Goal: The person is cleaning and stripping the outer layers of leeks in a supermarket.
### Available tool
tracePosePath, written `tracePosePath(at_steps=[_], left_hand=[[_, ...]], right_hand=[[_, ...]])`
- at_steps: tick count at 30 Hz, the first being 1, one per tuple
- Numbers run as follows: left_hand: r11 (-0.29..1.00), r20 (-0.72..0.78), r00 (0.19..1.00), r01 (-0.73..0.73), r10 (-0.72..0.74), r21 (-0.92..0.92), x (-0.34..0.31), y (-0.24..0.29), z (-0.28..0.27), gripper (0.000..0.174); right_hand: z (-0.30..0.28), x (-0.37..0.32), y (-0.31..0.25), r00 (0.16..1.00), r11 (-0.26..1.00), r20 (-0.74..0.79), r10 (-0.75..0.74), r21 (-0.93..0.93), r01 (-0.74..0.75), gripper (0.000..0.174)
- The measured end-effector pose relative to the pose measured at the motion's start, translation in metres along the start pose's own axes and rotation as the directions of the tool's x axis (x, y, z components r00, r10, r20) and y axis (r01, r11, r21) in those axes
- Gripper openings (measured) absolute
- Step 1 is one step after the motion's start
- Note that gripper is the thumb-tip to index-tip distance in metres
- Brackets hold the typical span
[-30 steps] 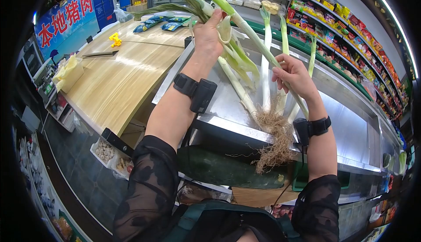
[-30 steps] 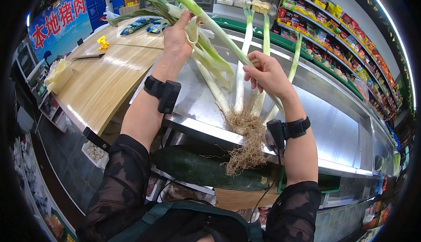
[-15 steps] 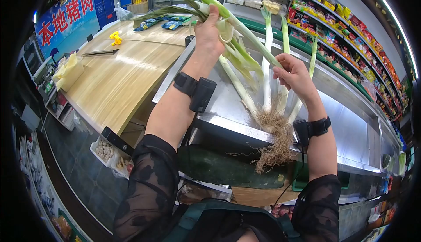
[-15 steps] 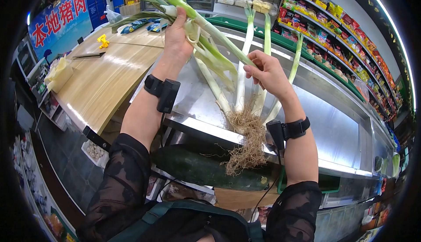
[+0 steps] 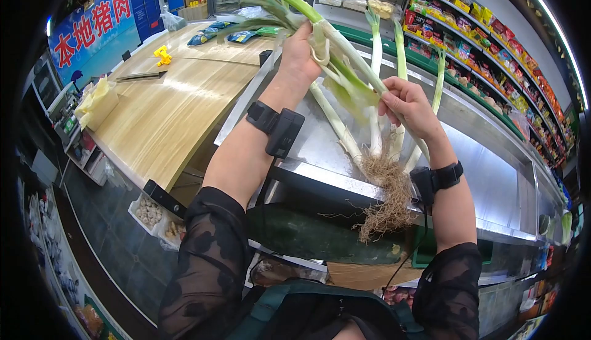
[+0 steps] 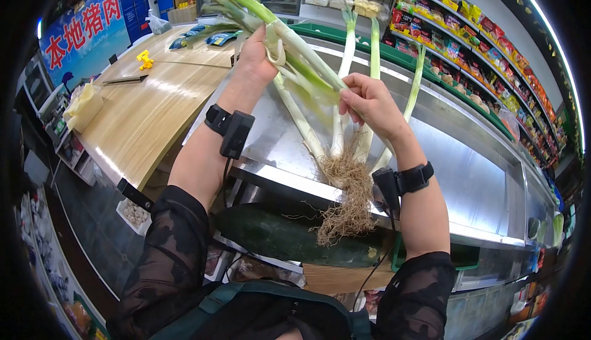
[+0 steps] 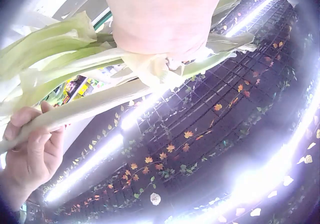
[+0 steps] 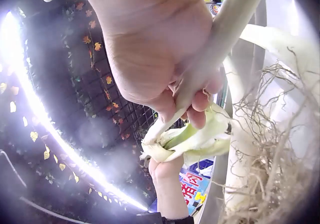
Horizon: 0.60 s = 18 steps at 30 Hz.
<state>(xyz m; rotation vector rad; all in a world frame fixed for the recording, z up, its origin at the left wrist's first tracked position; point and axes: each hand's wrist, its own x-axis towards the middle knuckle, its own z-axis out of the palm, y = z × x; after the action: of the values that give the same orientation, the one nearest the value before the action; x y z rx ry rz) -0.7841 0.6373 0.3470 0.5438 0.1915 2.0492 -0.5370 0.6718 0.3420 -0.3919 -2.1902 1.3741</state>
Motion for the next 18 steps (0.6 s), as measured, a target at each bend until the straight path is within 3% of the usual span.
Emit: tracePosePath(at_steps=[4,6,8,10,12,15,17,18], left_hand=[[0.987,0.063,0.996,0.047,-0.058,0.156,0.001,-0.005,-0.003,0.020],[0.954,0.014,0.998,0.049,-0.056,0.297,0.000,-0.004,0.000,0.021],[0.957,0.017,0.997,0.073,-0.081,0.280,-0.005,-0.003,0.004,0.020],[0.920,-0.039,0.998,0.054,-0.042,0.388,-0.010,-0.001,0.009,0.019],[0.930,-0.037,0.998,0.069,-0.060,0.362,-0.012,-0.002,0.012,0.019],[0.947,-0.011,0.999,-0.025,0.030,0.320,-0.014,-0.004,0.013,0.021],[0.958,-0.034,0.980,-0.186,0.198,0.217,-0.009,-0.004,0.012,0.024],[0.958,-0.033,0.979,-0.187,0.199,0.219,-0.006,-0.002,0.011,0.024]], right_hand=[[-0.003,0.000,0.000,0.995,0.999,-0.095,-0.009,0.052,0.014,0.018],[-0.006,0.001,0.001,0.993,0.999,-0.122,-0.007,0.050,0.013,0.019],[-0.006,0.001,0.001,0.985,0.997,-0.172,0.001,0.071,0.011,0.019],[-0.009,0.004,0.005,0.977,0.999,-0.215,-0.010,0.044,0.020,0.020],[-0.010,0.006,0.008,0.967,0.999,-0.253,-0.023,0.019,0.029,0.020],[-0.011,0.008,0.009,0.953,0.999,-0.301,-0.030,0.009,0.035,0.019],[-0.010,0.008,0.009,0.938,0.998,-0.345,-0.045,0.023,0.057,0.020],[-0.011,0.009,0.007,0.938,0.998,-0.345,-0.046,0.024,0.058,0.020]])
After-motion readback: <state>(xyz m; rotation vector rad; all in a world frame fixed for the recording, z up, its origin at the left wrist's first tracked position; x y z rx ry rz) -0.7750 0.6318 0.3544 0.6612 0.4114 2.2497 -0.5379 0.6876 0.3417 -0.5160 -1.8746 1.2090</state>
